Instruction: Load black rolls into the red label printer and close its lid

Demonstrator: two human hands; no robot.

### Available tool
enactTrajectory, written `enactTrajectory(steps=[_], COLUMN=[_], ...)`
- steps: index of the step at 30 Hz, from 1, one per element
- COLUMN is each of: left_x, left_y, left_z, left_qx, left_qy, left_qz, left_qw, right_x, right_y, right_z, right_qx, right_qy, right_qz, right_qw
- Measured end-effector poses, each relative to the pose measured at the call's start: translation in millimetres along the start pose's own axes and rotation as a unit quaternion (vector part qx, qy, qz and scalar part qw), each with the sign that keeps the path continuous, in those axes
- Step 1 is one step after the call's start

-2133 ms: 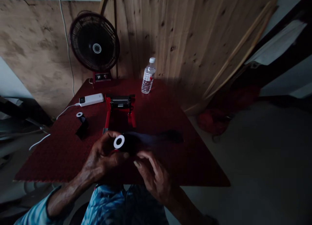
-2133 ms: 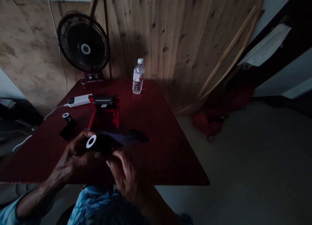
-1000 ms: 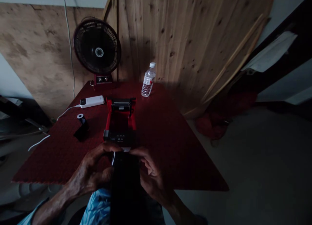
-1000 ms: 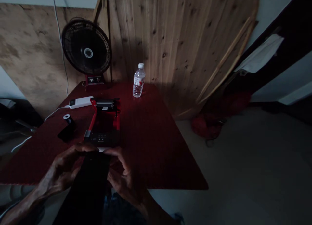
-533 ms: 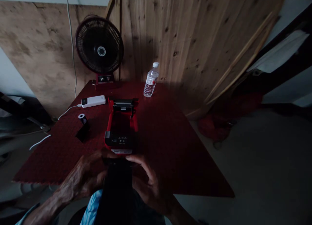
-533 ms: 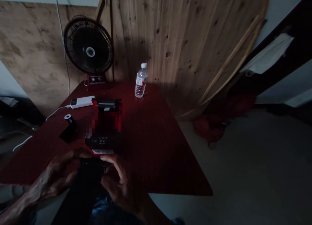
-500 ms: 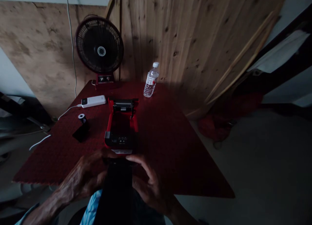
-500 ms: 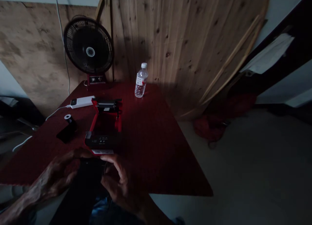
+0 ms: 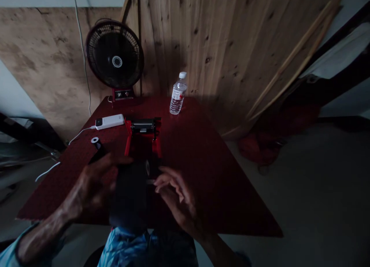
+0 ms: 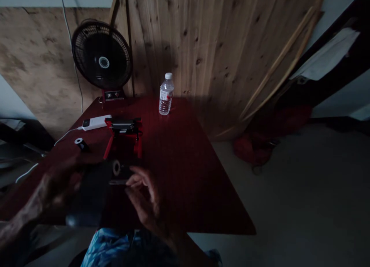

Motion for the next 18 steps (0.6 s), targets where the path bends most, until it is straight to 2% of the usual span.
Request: enactTrajectory(steps=[2, 4, 6, 9, 11, 18], left_x=[10.3, 13.8, 8.3, -7.2, -14.6, -17.9], left_y=[16.0, 33.4, 50.5, 71.1, 80.3, 90.9], left_z=[5.2, 10.1, 13.2, 16.8, 21.2, 35.9], left_qx=[0.046, 0.093, 0.102, 0.045, 0.015, 0.049], left_qy=[-0.009, 0.002, 0.027, 0.081, 0.134, 0.289], left_qz=[-0.064, -0.084, -0.043, 0.035, 0.056, 0.125], left_qw=[0.997, 0.992, 0.993, 0.995, 0.989, 0.948], right_x=[11.1, 24.7, 39.4, 57.8, 65.2, 67.8], right_y=[-1.1, -5.7, -13.6, -27.1, -33.9, -37.1], right_z=[-11.6, -26.4, -43.0, -65.8, -75.2, -76.9], right_qx=[0.020, 0.021, 0.006, -0.037, -0.061, -0.091], right_qy=[-0.021, -0.063, -0.119, -0.188, -0.200, -0.169], right_qz=[-0.057, -0.092, -0.109, -0.113, -0.115, -0.124], right_qw=[0.998, 0.994, 0.987, 0.975, 0.971, 0.974])
Point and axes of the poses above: each hand's wrist, its own y-axis towards the middle knuckle, its own x-axis out of the back of the hand, z = x × y, the point moved 2 cm from there along y, towards the middle knuckle, and after that the axes turned 12 degrees about -y, right-handed, at the moved point
